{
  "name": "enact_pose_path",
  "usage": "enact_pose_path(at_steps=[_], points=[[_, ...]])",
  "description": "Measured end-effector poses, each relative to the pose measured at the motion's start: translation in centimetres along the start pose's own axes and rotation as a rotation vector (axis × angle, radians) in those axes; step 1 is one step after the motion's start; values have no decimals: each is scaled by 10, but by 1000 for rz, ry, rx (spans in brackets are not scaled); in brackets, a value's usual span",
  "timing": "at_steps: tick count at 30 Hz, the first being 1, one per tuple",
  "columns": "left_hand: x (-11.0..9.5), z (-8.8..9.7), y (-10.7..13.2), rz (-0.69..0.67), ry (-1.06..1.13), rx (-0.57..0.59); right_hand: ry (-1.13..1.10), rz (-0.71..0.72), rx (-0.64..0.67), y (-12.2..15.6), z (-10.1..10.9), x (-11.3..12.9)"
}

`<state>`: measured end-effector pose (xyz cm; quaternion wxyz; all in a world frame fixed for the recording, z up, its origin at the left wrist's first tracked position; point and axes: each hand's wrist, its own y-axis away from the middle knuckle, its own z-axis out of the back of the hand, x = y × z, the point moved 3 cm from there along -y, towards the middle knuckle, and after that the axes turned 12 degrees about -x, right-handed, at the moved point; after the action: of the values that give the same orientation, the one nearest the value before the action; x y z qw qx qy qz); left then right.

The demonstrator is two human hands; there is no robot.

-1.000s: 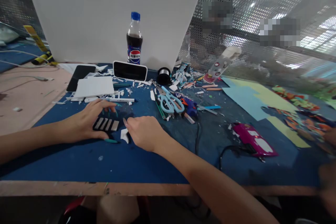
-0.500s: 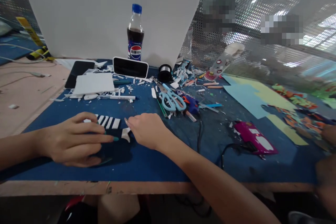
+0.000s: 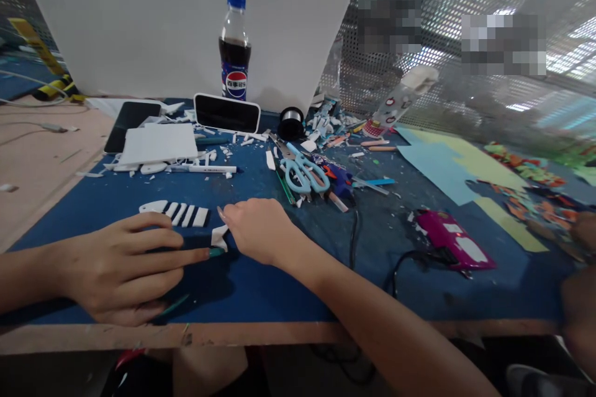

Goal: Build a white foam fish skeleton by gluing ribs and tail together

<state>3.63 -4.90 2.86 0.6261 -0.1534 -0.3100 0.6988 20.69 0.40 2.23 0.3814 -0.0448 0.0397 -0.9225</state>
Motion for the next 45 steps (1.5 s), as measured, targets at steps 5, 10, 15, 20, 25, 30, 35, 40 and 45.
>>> enact_pose_path(at_steps=[5,10,15,20,25,30,35,40,45], points=[[9,3,8,28,-25,-77,-72,-51,-33,1,1,-6],[47,3,22,379,67,-89,-487,-233,-252,2,8,-20],[70,-6,34,595,149,46,-719,-242,-128,0,3,-22],[73,-12,40,808,256,49,-805,-288,-66,-3,-3,-21],[69,-14,35,844,354,43,-867,-316,-19,-5,-6,-20],[71,-14,34,876,440,39,-779,-334,10,-7,-2,-19],[72,-13,33,879,463,51,-721,-354,21,-8,1,-18],[71,-13,33,870,477,50,-718,-353,-37,-8,1,-19],[69,-13,34,872,479,63,-775,-291,-124,-7,4,-20]])
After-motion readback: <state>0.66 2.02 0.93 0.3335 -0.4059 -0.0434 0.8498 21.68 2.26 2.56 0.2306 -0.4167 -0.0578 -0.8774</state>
